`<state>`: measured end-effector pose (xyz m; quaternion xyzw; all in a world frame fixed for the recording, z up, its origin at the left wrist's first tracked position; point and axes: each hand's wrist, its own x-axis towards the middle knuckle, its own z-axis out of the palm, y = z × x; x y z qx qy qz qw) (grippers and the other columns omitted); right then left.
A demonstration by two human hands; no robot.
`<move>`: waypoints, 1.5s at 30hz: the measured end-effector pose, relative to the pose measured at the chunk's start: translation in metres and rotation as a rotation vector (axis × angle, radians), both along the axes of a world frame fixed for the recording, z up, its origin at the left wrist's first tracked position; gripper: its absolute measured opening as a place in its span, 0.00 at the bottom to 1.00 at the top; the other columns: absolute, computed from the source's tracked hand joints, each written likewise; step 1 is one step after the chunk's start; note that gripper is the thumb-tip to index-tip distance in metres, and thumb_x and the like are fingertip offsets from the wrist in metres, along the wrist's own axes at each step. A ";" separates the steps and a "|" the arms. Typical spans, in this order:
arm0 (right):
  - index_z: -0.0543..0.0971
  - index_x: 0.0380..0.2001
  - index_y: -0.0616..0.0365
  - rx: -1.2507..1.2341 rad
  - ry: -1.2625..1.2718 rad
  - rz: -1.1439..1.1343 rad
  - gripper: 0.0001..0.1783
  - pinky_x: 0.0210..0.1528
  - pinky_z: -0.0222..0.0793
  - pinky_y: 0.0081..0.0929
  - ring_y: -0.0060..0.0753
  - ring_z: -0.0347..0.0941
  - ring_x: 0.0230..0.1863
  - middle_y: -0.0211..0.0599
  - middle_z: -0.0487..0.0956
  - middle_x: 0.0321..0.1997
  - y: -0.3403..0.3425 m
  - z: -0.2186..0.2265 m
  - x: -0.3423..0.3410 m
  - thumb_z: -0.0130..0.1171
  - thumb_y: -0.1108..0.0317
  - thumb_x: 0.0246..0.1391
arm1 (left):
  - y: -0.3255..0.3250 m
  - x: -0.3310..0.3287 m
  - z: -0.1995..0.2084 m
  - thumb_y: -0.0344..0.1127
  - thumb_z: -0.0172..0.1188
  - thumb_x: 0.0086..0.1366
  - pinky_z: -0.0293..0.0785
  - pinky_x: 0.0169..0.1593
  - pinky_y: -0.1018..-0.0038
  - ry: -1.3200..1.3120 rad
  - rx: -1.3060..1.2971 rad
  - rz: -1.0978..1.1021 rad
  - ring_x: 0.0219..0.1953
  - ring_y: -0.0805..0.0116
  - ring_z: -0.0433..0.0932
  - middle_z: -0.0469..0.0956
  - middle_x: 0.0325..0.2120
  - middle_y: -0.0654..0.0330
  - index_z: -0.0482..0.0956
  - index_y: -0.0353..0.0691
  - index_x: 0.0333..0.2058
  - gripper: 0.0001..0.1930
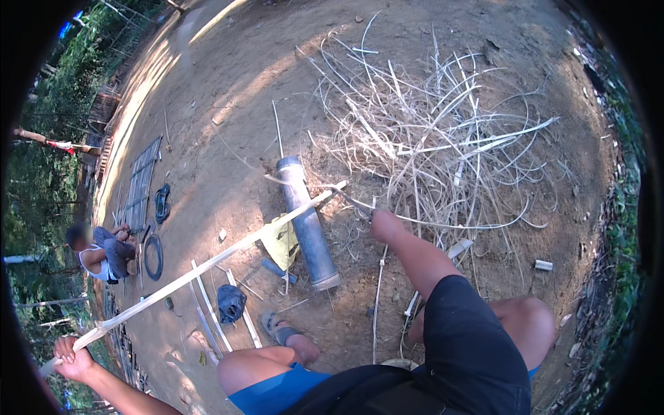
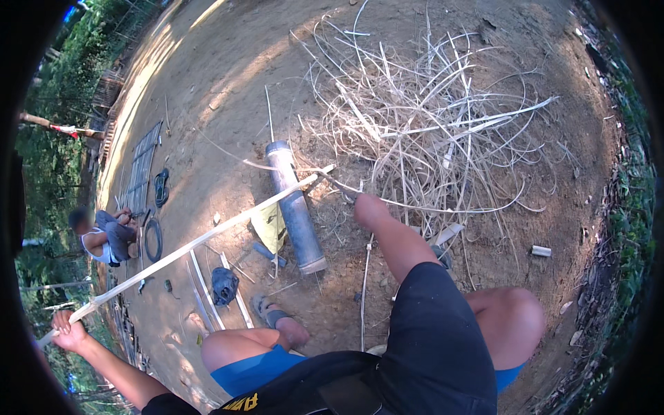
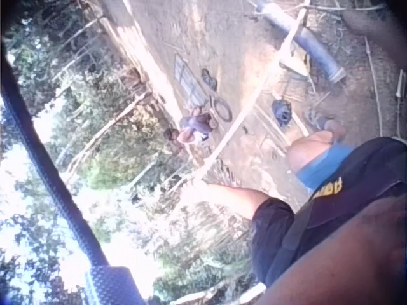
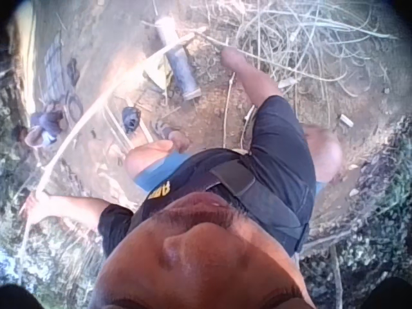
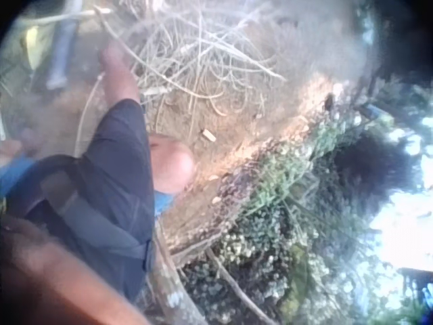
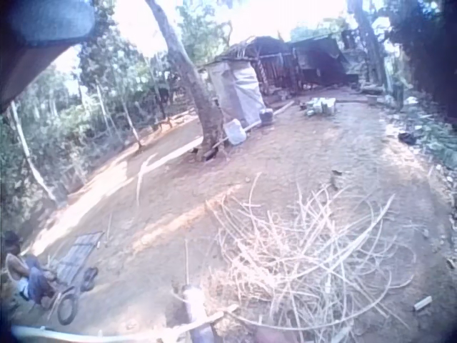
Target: The person strips layers from a bamboo pole using a large blade and peels away long fibers by hand.
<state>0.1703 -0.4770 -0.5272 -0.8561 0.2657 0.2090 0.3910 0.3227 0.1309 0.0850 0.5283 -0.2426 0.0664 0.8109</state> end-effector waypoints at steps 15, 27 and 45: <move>0.78 0.42 0.61 -0.013 0.002 0.054 0.15 0.48 0.73 0.43 0.53 0.77 0.46 0.54 0.80 0.42 0.010 0.016 0.003 0.55 0.68 0.49 | 0.024 0.071 -0.011 0.80 0.26 0.59 0.49 0.17 0.77 0.095 -0.075 0.241 0.11 0.74 0.51 0.53 0.11 0.66 0.56 0.45 0.16 0.40; 0.81 0.39 0.63 -0.109 0.154 0.046 0.14 0.49 0.75 0.41 0.52 0.78 0.48 0.52 0.80 0.46 -0.020 0.013 -0.002 0.56 0.68 0.49 | 0.032 0.066 -0.030 0.81 0.24 0.58 0.50 0.16 0.78 0.080 -0.090 0.199 0.11 0.73 0.52 0.54 0.12 0.65 0.57 0.43 0.19 0.41; 0.74 0.24 0.63 0.750 0.113 -0.598 0.06 0.17 0.63 0.32 0.32 0.66 0.16 0.37 0.70 0.17 -0.005 -0.004 -0.023 0.60 0.73 0.49 | 0.015 0.007 -0.080 0.75 0.41 0.60 0.54 0.21 0.81 -0.103 -0.112 -0.053 0.14 0.77 0.55 0.56 0.12 0.68 0.61 0.44 0.20 0.35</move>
